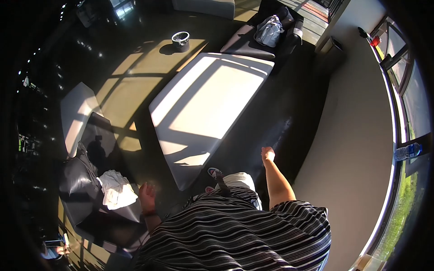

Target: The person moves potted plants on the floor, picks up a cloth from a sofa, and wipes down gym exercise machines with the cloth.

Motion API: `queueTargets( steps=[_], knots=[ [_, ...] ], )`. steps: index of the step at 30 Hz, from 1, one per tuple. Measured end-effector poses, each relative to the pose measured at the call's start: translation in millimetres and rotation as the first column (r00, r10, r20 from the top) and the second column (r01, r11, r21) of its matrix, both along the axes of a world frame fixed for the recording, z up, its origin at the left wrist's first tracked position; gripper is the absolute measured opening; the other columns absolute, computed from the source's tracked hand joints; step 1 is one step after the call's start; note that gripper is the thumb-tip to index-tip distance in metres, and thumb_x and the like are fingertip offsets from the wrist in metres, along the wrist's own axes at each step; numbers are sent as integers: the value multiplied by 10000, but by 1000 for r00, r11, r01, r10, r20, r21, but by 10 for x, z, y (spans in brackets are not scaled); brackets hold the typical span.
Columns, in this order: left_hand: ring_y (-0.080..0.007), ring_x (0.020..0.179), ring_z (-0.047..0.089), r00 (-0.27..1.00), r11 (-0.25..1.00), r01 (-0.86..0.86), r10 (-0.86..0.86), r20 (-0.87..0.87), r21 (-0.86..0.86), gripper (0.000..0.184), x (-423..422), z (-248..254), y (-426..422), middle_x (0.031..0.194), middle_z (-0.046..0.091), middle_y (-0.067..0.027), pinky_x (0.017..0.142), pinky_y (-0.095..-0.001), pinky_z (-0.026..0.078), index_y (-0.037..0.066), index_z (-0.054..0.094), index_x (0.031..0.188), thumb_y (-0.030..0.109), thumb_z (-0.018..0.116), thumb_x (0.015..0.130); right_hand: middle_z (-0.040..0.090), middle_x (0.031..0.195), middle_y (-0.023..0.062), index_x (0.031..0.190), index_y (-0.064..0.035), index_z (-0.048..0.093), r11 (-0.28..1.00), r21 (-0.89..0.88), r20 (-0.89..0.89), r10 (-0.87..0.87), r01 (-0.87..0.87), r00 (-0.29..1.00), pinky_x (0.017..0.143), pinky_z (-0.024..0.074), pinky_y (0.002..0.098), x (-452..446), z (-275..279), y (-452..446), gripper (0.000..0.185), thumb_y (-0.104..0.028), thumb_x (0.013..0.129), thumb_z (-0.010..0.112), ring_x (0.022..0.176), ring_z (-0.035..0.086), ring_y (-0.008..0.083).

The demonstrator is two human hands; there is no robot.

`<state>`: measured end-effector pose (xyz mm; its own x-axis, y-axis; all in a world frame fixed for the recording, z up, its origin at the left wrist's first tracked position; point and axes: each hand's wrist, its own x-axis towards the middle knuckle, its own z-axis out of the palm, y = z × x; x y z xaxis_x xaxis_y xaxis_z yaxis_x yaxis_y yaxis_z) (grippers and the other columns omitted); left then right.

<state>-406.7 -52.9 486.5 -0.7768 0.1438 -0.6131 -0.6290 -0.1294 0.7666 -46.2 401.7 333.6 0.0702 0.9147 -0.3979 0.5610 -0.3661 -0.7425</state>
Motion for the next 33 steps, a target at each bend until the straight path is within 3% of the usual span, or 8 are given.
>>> queueTargets(
  steps=[3,7,8,12,15,20,25,33],
  knots=[
    [-155,824,576,979,984,177,-176,-105,-4,279,-52,418,296,872,554,-38,740,-288,444,66,571,1097,180,591,843,638,707,94,871,22,602,994,55,-218,-80,94,973,639,491,306,197,122,-360,283,-259,835,600,628,610,162],
    [-85,655,531,828,889,457,-409,-383,39,231,-114,557,651,662,516,-6,688,-213,433,12,593,1051,101,585,838,645,686,97,956,51,588,998,14,78,-68,67,995,684,490,278,642,414,-795,366,-272,803,666,645,621,154],
    [-60,561,457,799,883,465,-452,-397,-67,214,-51,645,765,616,480,12,647,-184,423,-6,600,1028,34,585,818,653,639,71,712,-11,653,987,67,80,-152,147,985,655,472,281,739,457,-904,318,-317,797,656,617,621,149],
    [-145,782,591,686,770,631,-611,-395,-95,526,-84,207,1081,838,610,-65,730,-246,467,35,487,1210,-92,597,712,650,669,65,743,-21,652,971,113,5,-213,211,977,646,467,266,1210,465,-1049,162,-169,730,717,606,591,135],
    [-266,1134,501,358,620,592,-775,-521,-514,613,157,354,1478,1157,549,-197,943,-363,406,90,430,1282,-27,626,712,607,767,72,981,-1,582,934,97,-150,-328,344,933,652,478,263,1436,477,-1091,280,-61,726,681,678,582,140],
    [-287,1043,543,-202,118,418,-955,-219,-901,431,211,1014,2325,1095,587,-130,891,-420,401,79,527,1153,169,648,749,621,755,49,961,-41,581,883,-43,-228,-464,467,856,591,423,246,1707,342,-988,212,-123,770,628,679,599,141],
    [-328,1025,541,-477,171,136,-852,-215,-976,474,590,2020,3548,1104,573,-177,854,-384,425,12,512,1160,223,652,760,621,729,50,885,-47,601,861,-25,-207,-502,508,840,543,419,262,2108,111,-540,121,-107,781,581,646,602,141],
    [-274,847,562,-824,511,76,-451,-343,-856,382,1607,3420,5167,927,588,-125,745,-362,435,18,574,1035,219,674,726,619,698,47,907,-43,583,867,-46,-253,-490,495,834,528,406,249,2708,363,888,134,-112,795,554,633,603,143]
  ],
)
